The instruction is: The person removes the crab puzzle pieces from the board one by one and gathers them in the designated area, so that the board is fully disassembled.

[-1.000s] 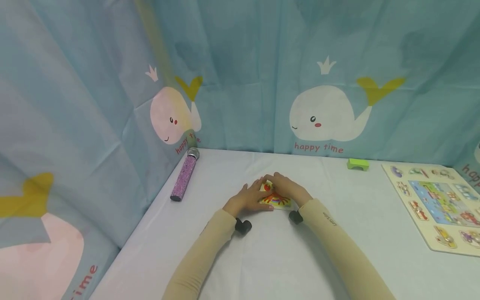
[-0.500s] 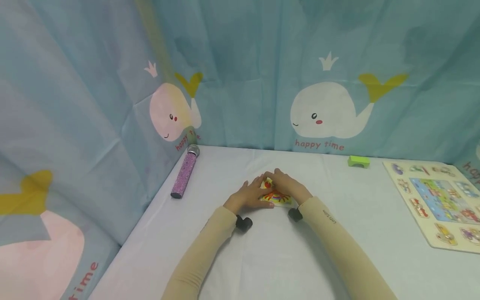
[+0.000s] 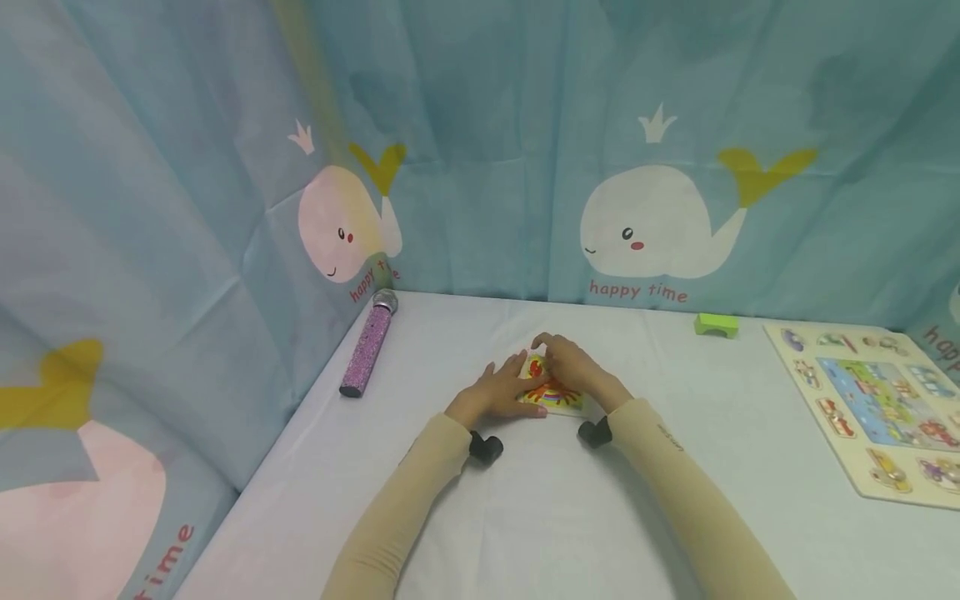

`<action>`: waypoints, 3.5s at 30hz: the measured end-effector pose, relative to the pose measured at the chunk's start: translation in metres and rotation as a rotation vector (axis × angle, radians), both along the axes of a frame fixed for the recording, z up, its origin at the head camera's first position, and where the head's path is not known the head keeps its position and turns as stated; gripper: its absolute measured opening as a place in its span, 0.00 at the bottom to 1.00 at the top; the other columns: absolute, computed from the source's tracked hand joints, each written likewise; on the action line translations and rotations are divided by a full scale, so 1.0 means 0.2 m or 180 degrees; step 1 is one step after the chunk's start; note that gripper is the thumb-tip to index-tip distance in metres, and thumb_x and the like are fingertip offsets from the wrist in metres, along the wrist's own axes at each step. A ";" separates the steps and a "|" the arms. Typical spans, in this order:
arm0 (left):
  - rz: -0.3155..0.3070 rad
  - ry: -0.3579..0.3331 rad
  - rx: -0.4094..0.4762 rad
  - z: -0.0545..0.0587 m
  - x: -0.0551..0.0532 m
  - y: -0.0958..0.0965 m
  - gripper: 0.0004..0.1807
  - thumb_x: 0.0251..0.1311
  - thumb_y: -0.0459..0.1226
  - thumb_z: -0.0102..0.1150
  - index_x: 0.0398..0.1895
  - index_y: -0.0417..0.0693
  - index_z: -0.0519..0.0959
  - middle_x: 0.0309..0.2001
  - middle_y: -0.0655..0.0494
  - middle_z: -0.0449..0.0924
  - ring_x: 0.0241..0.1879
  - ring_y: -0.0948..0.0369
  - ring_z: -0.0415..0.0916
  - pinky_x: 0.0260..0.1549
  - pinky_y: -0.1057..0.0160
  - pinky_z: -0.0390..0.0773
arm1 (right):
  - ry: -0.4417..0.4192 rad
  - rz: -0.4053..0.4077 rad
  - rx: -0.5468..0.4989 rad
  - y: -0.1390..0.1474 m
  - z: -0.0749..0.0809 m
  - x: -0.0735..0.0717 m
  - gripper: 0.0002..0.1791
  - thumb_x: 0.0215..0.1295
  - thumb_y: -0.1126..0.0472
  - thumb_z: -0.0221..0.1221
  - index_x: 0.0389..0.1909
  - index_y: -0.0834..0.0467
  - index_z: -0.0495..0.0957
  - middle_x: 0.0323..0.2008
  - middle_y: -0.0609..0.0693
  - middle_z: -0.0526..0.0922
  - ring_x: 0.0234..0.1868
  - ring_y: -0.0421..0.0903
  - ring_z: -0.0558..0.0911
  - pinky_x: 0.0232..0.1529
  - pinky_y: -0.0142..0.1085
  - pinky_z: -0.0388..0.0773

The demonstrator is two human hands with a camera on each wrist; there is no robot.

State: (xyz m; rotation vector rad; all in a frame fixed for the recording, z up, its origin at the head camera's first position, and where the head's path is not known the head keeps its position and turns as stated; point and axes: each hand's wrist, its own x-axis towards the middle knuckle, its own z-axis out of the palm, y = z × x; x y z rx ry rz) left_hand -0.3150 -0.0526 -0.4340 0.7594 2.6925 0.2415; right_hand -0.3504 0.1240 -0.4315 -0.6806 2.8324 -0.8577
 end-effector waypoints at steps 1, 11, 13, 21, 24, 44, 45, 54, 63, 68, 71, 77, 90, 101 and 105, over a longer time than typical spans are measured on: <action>0.0006 -0.0007 0.0007 0.00 0.00 0.00 0.39 0.53 0.67 0.45 0.69 0.76 0.49 0.74 0.51 0.28 0.73 0.55 0.28 0.67 0.42 0.34 | -0.0069 -0.0050 -0.0173 0.02 -0.01 -0.01 0.14 0.65 0.68 0.49 0.50 0.55 0.71 0.39 0.55 0.76 0.36 0.47 0.75 0.44 0.42 0.76; 0.0054 -0.0016 -0.0003 -0.01 0.01 0.02 0.38 0.53 0.68 0.45 0.68 0.80 0.48 0.74 0.51 0.28 0.73 0.54 0.29 0.68 0.44 0.34 | -0.0933 -0.0828 -0.1055 0.33 0.04 -0.03 0.16 0.66 0.54 0.53 0.50 0.56 0.78 0.47 0.53 0.78 0.39 0.46 0.72 0.41 0.34 0.73; 0.0080 -0.0018 0.0016 -0.01 0.01 0.01 0.39 0.53 0.67 0.46 0.68 0.80 0.48 0.74 0.51 0.28 0.73 0.54 0.29 0.68 0.45 0.34 | -0.1095 -0.1032 -0.1066 0.43 0.07 -0.03 0.19 0.65 0.53 0.54 0.52 0.57 0.77 0.40 0.52 0.77 0.31 0.44 0.68 0.33 0.32 0.68; 0.0161 -0.0064 0.0120 0.00 0.01 -0.06 0.40 0.53 0.66 0.49 0.69 0.78 0.48 0.74 0.51 0.27 0.73 0.54 0.27 0.68 0.44 0.32 | -0.1233 -0.1333 -0.0680 0.62 0.04 -0.02 0.21 0.64 0.54 0.56 0.53 0.60 0.76 0.30 0.49 0.73 0.31 0.45 0.68 0.32 0.33 0.65; 0.0175 -0.0069 0.0134 0.00 0.01 -0.07 0.40 0.53 0.65 0.49 0.69 0.77 0.48 0.74 0.51 0.27 0.73 0.54 0.27 0.68 0.43 0.31 | -0.0982 -0.1303 -0.0661 0.61 0.01 -0.03 0.19 0.64 0.55 0.56 0.51 0.62 0.77 0.43 0.57 0.79 0.41 0.49 0.72 0.41 0.38 0.70; 0.0057 -0.0111 0.0216 -0.01 0.00 -0.03 0.39 0.54 0.65 0.48 0.68 0.80 0.47 0.74 0.50 0.24 0.73 0.54 0.23 0.67 0.43 0.28 | -0.0330 -0.1254 -0.0490 0.60 -0.03 0.02 0.15 0.63 0.57 0.56 0.44 0.63 0.80 0.49 0.63 0.79 0.51 0.57 0.74 0.51 0.48 0.69; 0.0040 -0.0119 0.0224 -0.01 0.00 -0.02 0.38 0.54 0.65 0.47 0.68 0.80 0.47 0.73 0.49 0.24 0.73 0.54 0.23 0.67 0.43 0.28 | -0.0327 -0.1253 -0.0506 0.60 -0.03 0.02 0.16 0.63 0.57 0.56 0.44 0.63 0.80 0.49 0.62 0.79 0.49 0.56 0.74 0.48 0.46 0.70; -0.0007 -0.0134 0.0104 0.00 0.00 0.00 0.37 0.56 0.65 0.45 0.68 0.81 0.46 0.73 0.47 0.23 0.73 0.52 0.23 0.66 0.40 0.29 | -0.0236 -0.0600 -0.0489 0.30 0.08 0.03 0.14 0.65 0.60 0.54 0.47 0.61 0.79 0.43 0.59 0.81 0.32 0.48 0.76 0.32 0.35 0.74; -0.0188 -0.0154 0.0243 -0.01 0.00 0.01 0.36 0.58 0.62 0.46 0.69 0.74 0.49 0.74 0.47 0.26 0.73 0.52 0.26 0.67 0.42 0.31 | -0.0540 -0.0397 -0.0358 0.10 0.01 0.05 0.13 0.65 0.64 0.51 0.47 0.58 0.79 0.41 0.55 0.80 0.37 0.46 0.75 0.39 0.35 0.74; -0.0202 -0.0089 0.0196 -0.02 0.00 0.01 0.35 0.59 0.61 0.46 0.69 0.74 0.50 0.74 0.46 0.27 0.73 0.51 0.27 0.68 0.43 0.33 | -0.0358 -0.0317 -0.0231 0.08 -0.01 0.05 0.15 0.63 0.65 0.51 0.48 0.56 0.79 0.40 0.57 0.74 0.38 0.48 0.71 0.37 0.37 0.70; -0.0234 -0.0055 0.0183 -0.01 0.00 0.00 0.35 0.59 0.61 0.45 0.69 0.73 0.50 0.73 0.45 0.27 0.73 0.51 0.27 0.68 0.43 0.33 | -0.0132 -0.0198 -0.0118 0.08 -0.02 0.05 0.15 0.60 0.65 0.51 0.47 0.56 0.79 0.39 0.58 0.72 0.38 0.49 0.69 0.39 0.40 0.69; -0.0246 -0.0049 0.0187 -0.01 0.01 0.00 0.35 0.59 0.61 0.45 0.69 0.73 0.50 0.74 0.46 0.28 0.73 0.52 0.27 0.68 0.43 0.33 | 0.0174 -0.0197 0.0043 0.06 -0.03 0.04 0.13 0.59 0.65 0.54 0.44 0.56 0.80 0.42 0.59 0.73 0.44 0.53 0.67 0.49 0.48 0.67; -0.0242 -0.0018 0.0175 0.00 0.01 0.00 0.35 0.59 0.61 0.46 0.69 0.73 0.50 0.74 0.45 0.28 0.73 0.52 0.27 0.68 0.42 0.34 | -0.0216 -0.0448 -0.0358 0.07 -0.03 0.04 0.16 0.61 0.65 0.53 0.51 0.55 0.75 0.51 0.59 0.75 0.52 0.56 0.72 0.54 0.49 0.70; -0.0227 -0.0107 0.0108 0.00 0.00 0.01 0.35 0.58 0.62 0.45 0.69 0.77 0.48 0.74 0.47 0.27 0.73 0.52 0.26 0.67 0.42 0.33 | -0.0607 -0.0636 -0.0778 0.13 -0.01 0.02 0.12 0.66 0.62 0.51 0.46 0.58 0.77 0.45 0.56 0.80 0.42 0.48 0.75 0.48 0.39 0.73; -0.0220 -0.0073 0.0099 -0.01 -0.01 0.01 0.35 0.58 0.63 0.45 0.69 0.78 0.48 0.74 0.47 0.27 0.73 0.53 0.26 0.67 0.42 0.33 | -0.0582 -0.0620 -0.0828 0.14 0.00 0.02 0.12 0.66 0.62 0.51 0.47 0.58 0.77 0.44 0.56 0.79 0.40 0.48 0.75 0.44 0.36 0.74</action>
